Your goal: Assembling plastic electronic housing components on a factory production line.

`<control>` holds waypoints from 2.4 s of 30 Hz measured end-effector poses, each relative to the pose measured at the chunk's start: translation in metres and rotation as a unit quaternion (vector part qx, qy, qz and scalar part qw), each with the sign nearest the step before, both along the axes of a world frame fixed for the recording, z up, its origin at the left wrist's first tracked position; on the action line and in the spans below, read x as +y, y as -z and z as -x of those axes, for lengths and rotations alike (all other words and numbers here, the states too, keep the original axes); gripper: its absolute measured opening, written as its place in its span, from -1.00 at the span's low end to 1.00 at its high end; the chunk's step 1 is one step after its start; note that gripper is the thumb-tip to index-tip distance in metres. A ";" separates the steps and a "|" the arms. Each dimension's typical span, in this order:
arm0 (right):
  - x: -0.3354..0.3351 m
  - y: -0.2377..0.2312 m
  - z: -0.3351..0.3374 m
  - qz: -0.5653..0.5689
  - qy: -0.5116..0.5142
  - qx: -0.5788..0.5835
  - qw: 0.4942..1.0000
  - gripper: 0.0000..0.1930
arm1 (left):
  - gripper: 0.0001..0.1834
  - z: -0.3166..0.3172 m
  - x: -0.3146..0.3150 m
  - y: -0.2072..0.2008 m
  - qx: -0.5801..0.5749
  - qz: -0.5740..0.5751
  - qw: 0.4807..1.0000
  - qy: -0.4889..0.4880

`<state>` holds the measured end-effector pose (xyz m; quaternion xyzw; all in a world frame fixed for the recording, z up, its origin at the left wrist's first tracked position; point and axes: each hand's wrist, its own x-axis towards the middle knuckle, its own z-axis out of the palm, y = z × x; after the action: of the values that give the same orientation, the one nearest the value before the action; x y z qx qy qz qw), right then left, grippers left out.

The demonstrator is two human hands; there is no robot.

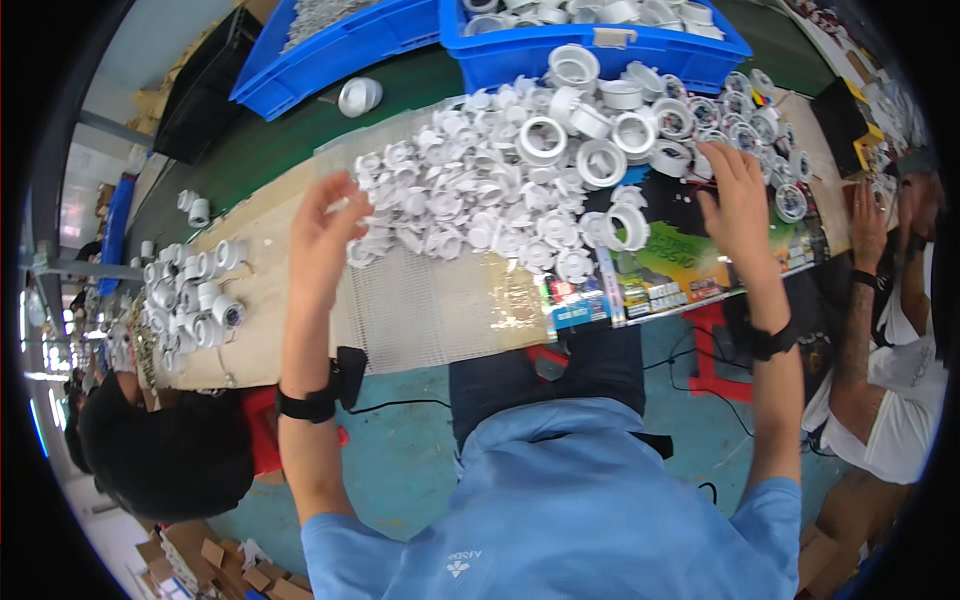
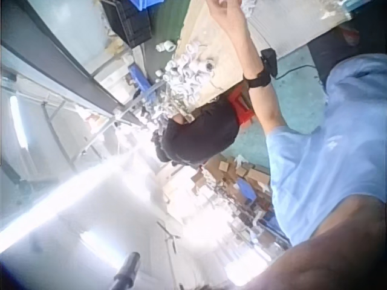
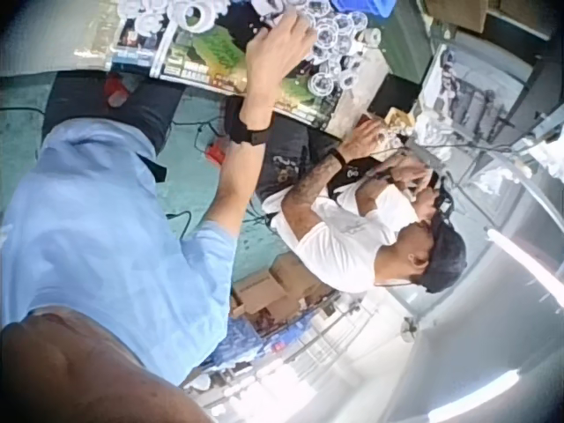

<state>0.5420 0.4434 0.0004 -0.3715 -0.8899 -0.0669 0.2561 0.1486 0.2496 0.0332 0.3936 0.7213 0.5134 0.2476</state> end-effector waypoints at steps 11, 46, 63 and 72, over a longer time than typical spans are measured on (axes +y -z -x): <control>0.037 0.007 -0.004 -0.030 -0.001 -0.098 0.995 -0.38 | -0.56 0.020 -0.051 0.072 0.344 0.087 0.934 -0.030; -0.157 -0.003 0.068 0.540 -0.276 0.353 0.712 -0.36 | -0.49 -0.170 -0.027 0.017 -0.582 -0.048 0.795 0.161; -0.130 -0.017 0.051 0.373 -0.324 0.180 0.851 -0.27 | -0.42 -0.156 -0.054 0.029 -0.594 0.138 0.751 0.254; -0.081 0.011 0.030 0.151 -0.085 0.003 0.985 -0.85 | -0.69 -0.147 -0.047 0.045 -0.490 -0.002 0.850 0.193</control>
<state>0.5119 0.3625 -0.0105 -0.3292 -0.9173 0.0916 0.2047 0.2961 0.2024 -0.0119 0.2227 0.4153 0.5831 0.6617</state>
